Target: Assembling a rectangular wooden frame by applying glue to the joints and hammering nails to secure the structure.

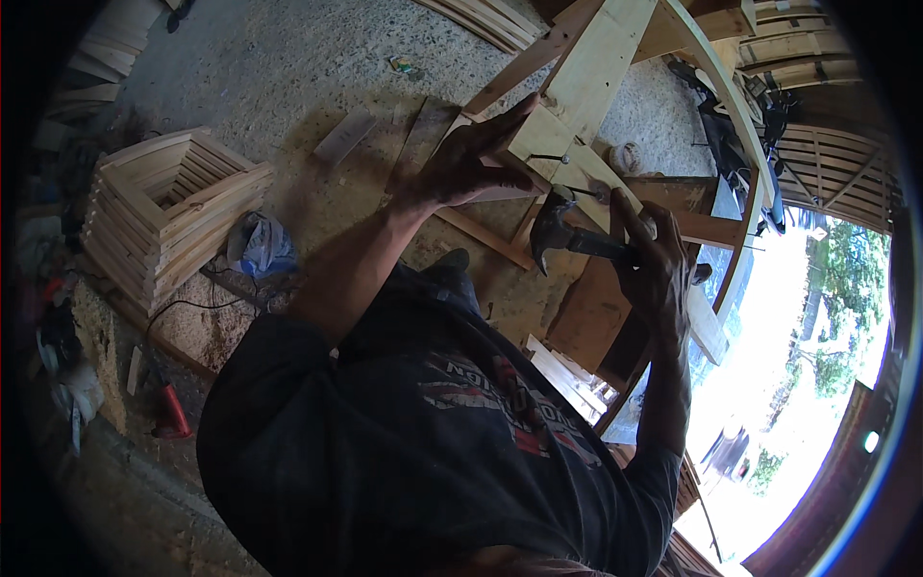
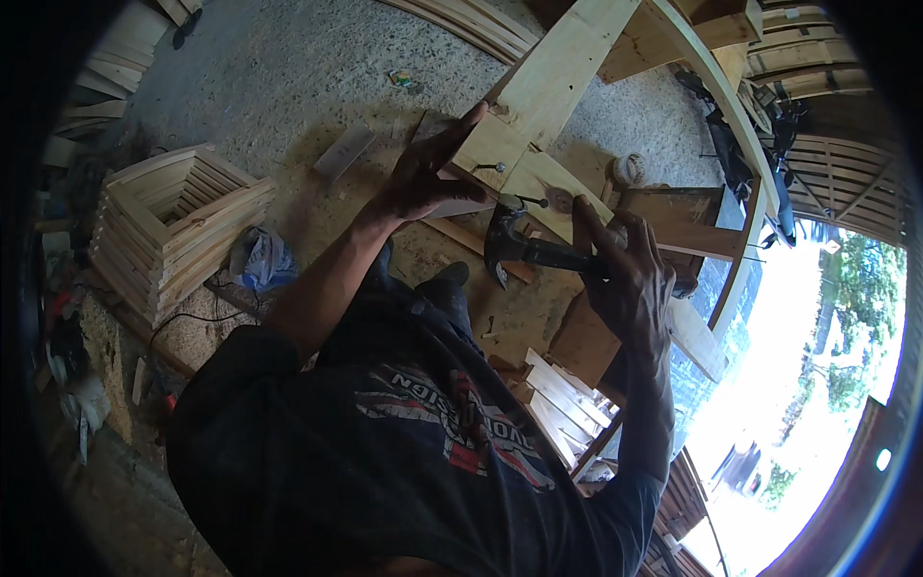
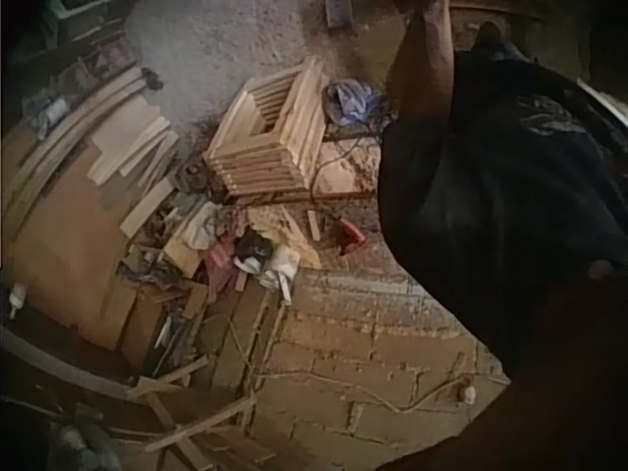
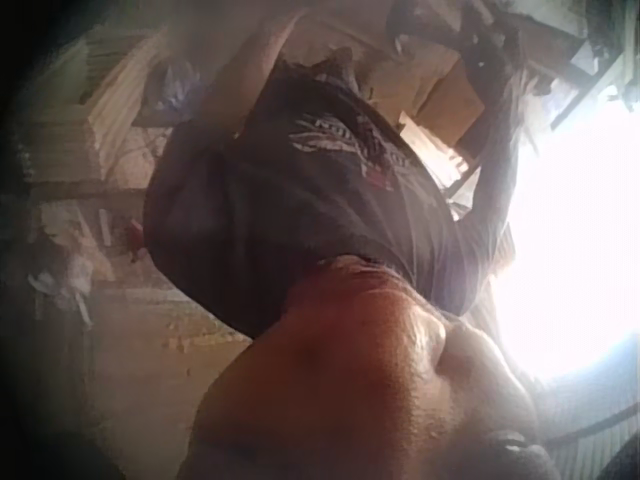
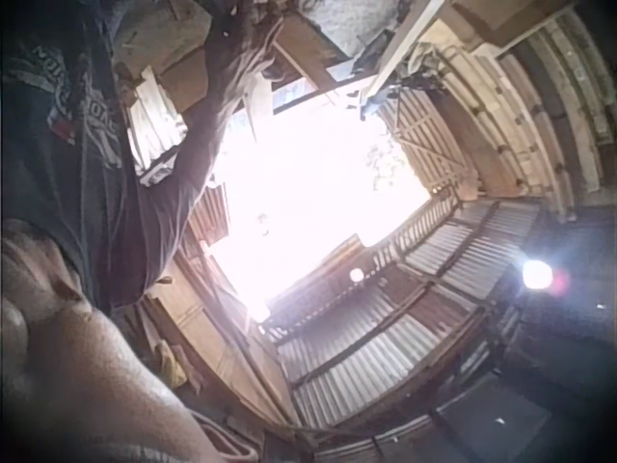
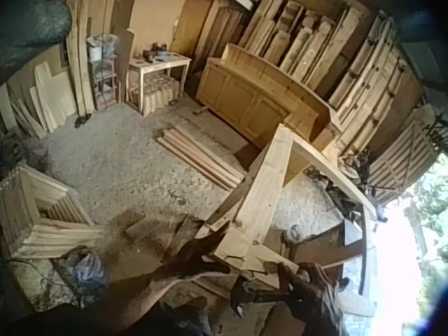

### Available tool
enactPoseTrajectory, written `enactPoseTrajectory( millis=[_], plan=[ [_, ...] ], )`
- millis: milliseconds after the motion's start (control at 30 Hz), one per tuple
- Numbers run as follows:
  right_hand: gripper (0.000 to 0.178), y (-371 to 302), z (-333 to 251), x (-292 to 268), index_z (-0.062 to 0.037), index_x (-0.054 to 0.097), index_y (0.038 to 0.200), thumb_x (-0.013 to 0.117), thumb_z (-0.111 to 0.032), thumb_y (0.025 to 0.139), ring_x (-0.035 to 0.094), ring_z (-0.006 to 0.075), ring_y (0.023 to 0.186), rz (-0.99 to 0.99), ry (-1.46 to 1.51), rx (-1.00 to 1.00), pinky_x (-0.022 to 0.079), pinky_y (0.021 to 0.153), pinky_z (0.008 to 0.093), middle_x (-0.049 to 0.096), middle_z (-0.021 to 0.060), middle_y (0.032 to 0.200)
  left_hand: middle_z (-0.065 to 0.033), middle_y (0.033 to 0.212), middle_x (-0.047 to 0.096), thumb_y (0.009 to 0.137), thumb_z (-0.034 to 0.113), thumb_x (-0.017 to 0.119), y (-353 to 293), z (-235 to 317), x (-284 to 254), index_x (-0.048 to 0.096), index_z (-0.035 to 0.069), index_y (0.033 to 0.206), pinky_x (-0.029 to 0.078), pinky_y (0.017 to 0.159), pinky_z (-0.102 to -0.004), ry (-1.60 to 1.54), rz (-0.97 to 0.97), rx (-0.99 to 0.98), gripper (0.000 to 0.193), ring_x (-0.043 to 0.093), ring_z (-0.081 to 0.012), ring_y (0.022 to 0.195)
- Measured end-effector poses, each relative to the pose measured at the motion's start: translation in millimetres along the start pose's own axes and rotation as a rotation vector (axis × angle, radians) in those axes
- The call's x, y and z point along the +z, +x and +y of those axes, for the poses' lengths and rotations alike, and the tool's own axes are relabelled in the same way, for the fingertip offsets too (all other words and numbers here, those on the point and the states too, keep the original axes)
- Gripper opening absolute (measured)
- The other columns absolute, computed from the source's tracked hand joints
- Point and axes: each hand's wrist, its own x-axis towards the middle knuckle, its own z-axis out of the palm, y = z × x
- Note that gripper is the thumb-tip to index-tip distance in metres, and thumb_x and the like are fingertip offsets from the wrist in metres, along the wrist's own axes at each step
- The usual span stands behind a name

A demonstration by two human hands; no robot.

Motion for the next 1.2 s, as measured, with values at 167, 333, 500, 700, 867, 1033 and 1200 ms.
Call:
enactPoseTrajectory(
  millis=[167, 333, 500, 700, 867, 1033, 1200],
  plan=[
    [0.072, 1.3, -1.6, 1.8, -0.0326, 0.058, 0.137, 0.077, -0.007, 0.072, 0.066, 0.0276, 0.095, 0.013, -0.048, 0.003, 0.056, 0.062, 0.0391, 0.059, 0.0101, 0.112, -0.0085, 0.15, 0.046, 0.073, 0.009, 0.086, -1.2, -0.2, 3.4, 0.032, 0.014, 0.154, 0.042, 0.112, -0.036, -0.251, 0.01, 0.059, 0.097, 0.05, -0.0166, 0.131],
    [0.071, 0.9, -1.6, 0.0, -0.0328, 0.059, 0.136, 0.079, -0.01, 0.073, 0.068, 0.0277, 0.092, -0.01, -0.035, 0.031, 0.057, 0.063, 0.0396, 0.059, 0.0108, 0.115, -0.0086, 0.155, 0.038, 0.073, 0.004, 0.084, -1.8, 6.6, 0.4, 0.032, 0.01, 0.153, 0.033, 0.116, -0.0361, -0.244, -0.04, -0.088, 0.096, 0.037, -0.0173, 0.14],
    [0.07, 1.5, -2.7, -0.1, -0.0323, 0.059, 0.136, 0.081, -0.013, 0.073, 0.069, 0.0269, 0.088, -0.014, -0.004, 0.03, 0.058, 0.063, 0.0395, 0.06, 0.0113, 0.117, -0.0089, 0.149, 0.046, 0.075, 0.008, 0.084, -2.0, 11.3, 1.3, 0.029, 0.013, 0.155, 0.041, 0.108, -0.0347, -0.065, -0.006, -0.012, 0.097, 0.05, -0.0143, 0.124],
    [0.074, 2.2, -5.6, 1.6, -0.0307, 0.06, 0.135, 0.083, -0.009, 0.069, 0.07, 0.0275, 0.085, -0.002, 0.011, 0.052, 0.058, 0.065, 0.0397, 0.061, 0.0115, 0.117, -0.0097, 0.142, 0.054, 0.077, 0.005, 0.081, -3.9, 7.7, 1.2, 0.028, 0.013, 0.155, 0.046, 0.104, -0.0339, -0.128, -0.026, -0.011, 0.096, 0.056, -0.0138, 0.117],
    [0.075, 1.6, -6.8, 1.0, -0.0303, 0.062, 0.134, 0.085, -0.009, 0.066, 0.069, 0.0294, 0.09, -0.006, 0.003, 0.067, 0.058, 0.067, 0.0402, 0.061, 0.0118, 0.116, -0.012, 0.151, 0.045, 0.076, -0.001, 0.08, -4.0, 6.7, 0.7, 0.03, 0.01, 0.154, 0.042, 0.108, -0.0338, -0.284, -0.055, -0.174, 0.093, 0.051, -0.0149, 0.127],
    [0.074, 2.8, -6.6, -1.1, -0.0287, 0.062, 0.134, 0.085, -0.008, 0.066, 0.068, 0.0302, 0.096, -0.03, 0.003, 0.058, 0.058, 0.071, 0.0408, 0.061, 0.0123, 0.115, -0.012, 0.141, 0.056, 0.077, 0.0, 0.08, -5.1, 9.6, 3.0, 0.031, 0.012, 0.154, 0.047, 0.104, -0.0338, -0.272, -0.025, -0.091, 0.092, 0.06, -0.0145, 0.115],
    [0.075, 3.8, -7.8, -3.6, -0.027, 0.062, 0.134, 0.084, -0.005, 0.066, 0.067, 0.0303, 0.096, -0.048, 0.025, 0.064, 0.058, 0.073, 0.0407, 0.06, 0.0123, 0.115, -0.0116, 0.137, 0.059, 0.077, 0.0, 0.079, -5.7, 6.4, 1.7, 0.031, 0.012, 0.154, 0.048, 0.102, -0.0334, -0.252, -0.023, -0.108, 0.092, 0.062, -0.0148, 0.113]
  ],
)
